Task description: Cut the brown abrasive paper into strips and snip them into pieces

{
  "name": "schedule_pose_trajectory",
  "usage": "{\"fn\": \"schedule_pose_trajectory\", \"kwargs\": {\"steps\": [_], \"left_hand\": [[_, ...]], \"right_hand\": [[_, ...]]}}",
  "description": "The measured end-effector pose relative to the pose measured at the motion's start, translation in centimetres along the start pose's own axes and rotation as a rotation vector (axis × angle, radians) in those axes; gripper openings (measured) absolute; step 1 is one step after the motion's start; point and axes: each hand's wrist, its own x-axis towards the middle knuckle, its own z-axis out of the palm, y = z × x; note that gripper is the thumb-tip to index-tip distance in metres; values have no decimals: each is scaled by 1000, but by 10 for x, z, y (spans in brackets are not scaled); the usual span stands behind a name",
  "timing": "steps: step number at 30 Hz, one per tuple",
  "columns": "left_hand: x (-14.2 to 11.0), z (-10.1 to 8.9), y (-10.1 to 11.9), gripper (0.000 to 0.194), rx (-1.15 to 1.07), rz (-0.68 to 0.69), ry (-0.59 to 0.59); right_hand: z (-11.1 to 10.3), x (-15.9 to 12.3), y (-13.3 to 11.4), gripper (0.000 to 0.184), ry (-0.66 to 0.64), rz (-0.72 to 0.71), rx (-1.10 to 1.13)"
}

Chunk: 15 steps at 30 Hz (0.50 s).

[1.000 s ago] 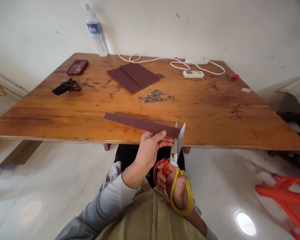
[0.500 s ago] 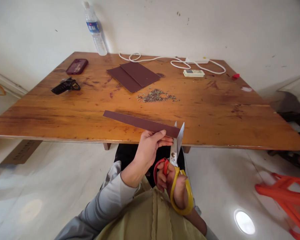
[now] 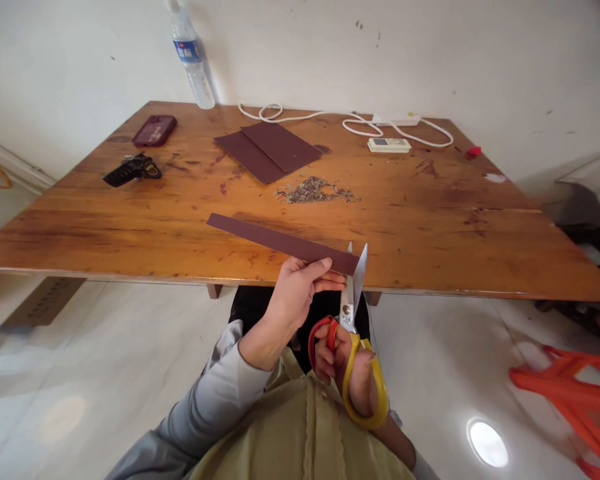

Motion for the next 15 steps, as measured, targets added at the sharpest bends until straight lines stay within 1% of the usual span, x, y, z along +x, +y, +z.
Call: {"fn": "schedule_pose_trajectory", "kwargs": {"steps": [3, 6, 9, 11, 15], "left_hand": [[1, -3, 2, 21, 15, -3, -7], [2, -6, 3, 22, 28, -4, -22], [3, -8, 4, 23, 36, -8, -30], [4, -9, 5, 24, 36, -13, -36], [5, -11, 8, 22, 57, -6, -51]], "right_hand": [[0, 0, -1, 95, -12, -1, -10], [-3, -1, 1, 90, -31, -21, -3], [-8, -1, 2, 87, -99, -27, -1], [-11, -1, 2, 88, -147, -14, -10], [-15, 0, 1, 85, -168, -5, -30]]}}
